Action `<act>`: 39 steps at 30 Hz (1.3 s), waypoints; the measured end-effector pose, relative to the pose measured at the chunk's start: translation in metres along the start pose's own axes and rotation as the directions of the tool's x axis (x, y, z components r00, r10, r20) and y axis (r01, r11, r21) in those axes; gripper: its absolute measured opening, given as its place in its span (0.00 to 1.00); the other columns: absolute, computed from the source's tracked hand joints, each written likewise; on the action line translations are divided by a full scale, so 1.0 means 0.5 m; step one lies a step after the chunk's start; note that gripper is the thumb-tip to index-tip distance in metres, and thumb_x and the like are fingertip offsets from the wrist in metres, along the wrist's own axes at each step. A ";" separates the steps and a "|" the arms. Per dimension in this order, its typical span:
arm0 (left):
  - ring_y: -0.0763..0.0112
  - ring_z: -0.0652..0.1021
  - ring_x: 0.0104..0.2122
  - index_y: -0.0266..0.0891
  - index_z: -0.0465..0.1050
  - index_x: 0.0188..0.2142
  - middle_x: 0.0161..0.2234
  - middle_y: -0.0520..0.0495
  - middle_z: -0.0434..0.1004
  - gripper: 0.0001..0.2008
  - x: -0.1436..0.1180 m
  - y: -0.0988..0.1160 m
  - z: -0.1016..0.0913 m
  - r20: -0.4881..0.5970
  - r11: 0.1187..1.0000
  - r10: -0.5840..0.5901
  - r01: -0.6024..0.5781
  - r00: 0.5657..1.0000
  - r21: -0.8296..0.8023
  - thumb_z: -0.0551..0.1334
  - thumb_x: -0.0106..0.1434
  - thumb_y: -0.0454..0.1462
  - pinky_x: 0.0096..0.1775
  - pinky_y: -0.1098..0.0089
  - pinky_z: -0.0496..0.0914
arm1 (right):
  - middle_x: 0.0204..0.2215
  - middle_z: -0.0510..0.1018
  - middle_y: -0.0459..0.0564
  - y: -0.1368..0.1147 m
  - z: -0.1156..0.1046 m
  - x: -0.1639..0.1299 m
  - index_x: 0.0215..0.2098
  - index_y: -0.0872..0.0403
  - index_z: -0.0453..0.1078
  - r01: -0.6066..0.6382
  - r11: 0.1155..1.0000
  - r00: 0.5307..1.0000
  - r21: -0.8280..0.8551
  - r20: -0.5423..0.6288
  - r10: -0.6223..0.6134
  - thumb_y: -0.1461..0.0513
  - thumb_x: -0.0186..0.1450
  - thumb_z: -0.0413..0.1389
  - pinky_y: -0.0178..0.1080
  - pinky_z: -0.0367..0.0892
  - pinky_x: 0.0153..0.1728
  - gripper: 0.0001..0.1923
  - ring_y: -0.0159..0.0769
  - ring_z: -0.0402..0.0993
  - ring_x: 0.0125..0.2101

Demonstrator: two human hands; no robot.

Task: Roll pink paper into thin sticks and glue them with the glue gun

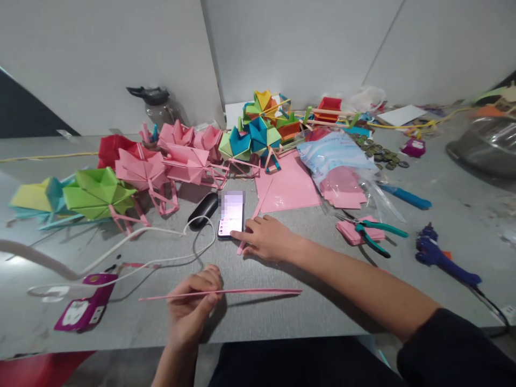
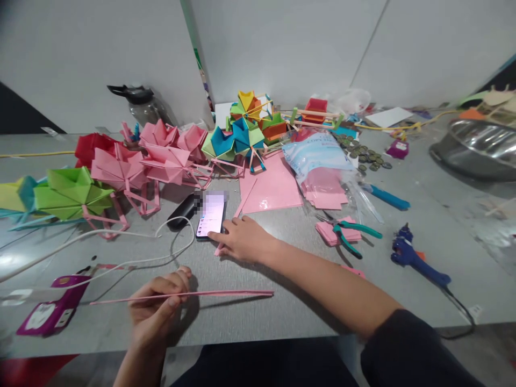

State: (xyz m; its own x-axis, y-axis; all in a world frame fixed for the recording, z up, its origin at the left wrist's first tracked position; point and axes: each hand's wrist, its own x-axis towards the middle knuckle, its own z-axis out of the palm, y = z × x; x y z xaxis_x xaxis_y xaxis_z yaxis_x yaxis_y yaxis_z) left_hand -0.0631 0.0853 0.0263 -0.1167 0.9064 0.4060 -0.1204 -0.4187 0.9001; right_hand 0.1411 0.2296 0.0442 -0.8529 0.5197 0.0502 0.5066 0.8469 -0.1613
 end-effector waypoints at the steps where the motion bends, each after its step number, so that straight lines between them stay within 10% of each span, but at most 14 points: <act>1: 0.69 0.75 0.24 0.44 0.78 0.33 0.22 0.52 0.75 0.08 0.000 -0.001 0.000 0.017 1.000 0.000 0.000 1.000 0.002 0.72 0.66 0.42 0.44 0.55 0.71 | 0.52 0.79 0.58 0.000 0.001 -0.001 0.68 0.45 0.68 0.004 1.000 1.000 -0.013 -0.002 -0.004 0.46 0.75 0.57 0.47 0.66 0.46 0.27 0.50 0.75 0.47; 16: 0.68 0.76 0.25 0.44 0.80 0.32 0.23 0.49 0.78 0.07 0.003 -0.007 0.014 0.018 0.998 -0.047 0.047 0.999 0.036 0.72 0.65 0.42 0.41 0.56 0.73 | 0.46 0.81 0.56 0.006 -0.027 -0.116 0.55 0.52 0.76 -0.074 0.975 0.997 0.211 -0.021 0.080 0.54 0.78 0.52 0.44 0.64 0.43 0.16 0.44 0.76 0.43; 25: 0.70 0.77 0.27 0.39 0.78 0.31 0.26 0.49 0.77 0.12 0.005 -0.001 0.078 -0.271 0.885 -0.464 0.454 0.843 -0.103 0.75 0.61 0.43 0.30 0.70 0.74 | 0.41 0.82 0.51 0.006 -0.036 -0.318 0.44 0.50 0.77 -0.296 0.749 0.949 0.593 0.091 0.303 0.60 0.78 0.49 0.43 0.67 0.45 0.15 0.40 0.76 0.41; 31: 0.72 0.77 0.30 0.39 0.79 0.31 0.27 0.50 0.78 0.10 0.015 -0.009 0.109 -0.251 0.881 -0.473 0.457 0.845 -0.120 0.76 0.59 0.42 0.33 0.73 0.74 | 0.36 0.81 0.49 0.006 -0.036 -0.359 0.36 0.51 0.75 -0.417 0.575 0.867 0.704 0.118 0.484 0.57 0.76 0.52 0.41 0.67 0.42 0.14 0.38 0.75 0.37; 39: 0.71 0.79 0.30 0.39 0.78 0.32 0.28 0.49 0.81 0.12 0.009 -0.022 0.108 -0.224 0.853 -0.520 0.514 0.824 -0.090 0.77 0.57 0.41 0.36 0.71 0.76 | 0.34 0.80 0.48 -0.003 -0.030 -0.377 0.37 0.52 0.75 -0.341 0.717 0.921 0.608 0.065 0.384 0.62 0.74 0.54 0.40 0.65 0.40 0.10 0.36 0.74 0.36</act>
State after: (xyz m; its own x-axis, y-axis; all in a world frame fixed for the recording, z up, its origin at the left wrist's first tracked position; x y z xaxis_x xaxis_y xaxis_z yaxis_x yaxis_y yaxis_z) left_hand -0.0089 0.0969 0.0266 -0.2542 0.9523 -0.1690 -0.2511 0.1038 0.9624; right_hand 0.3031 0.1319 0.0498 -0.5992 0.7966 -0.0796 0.5774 0.3612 -0.7322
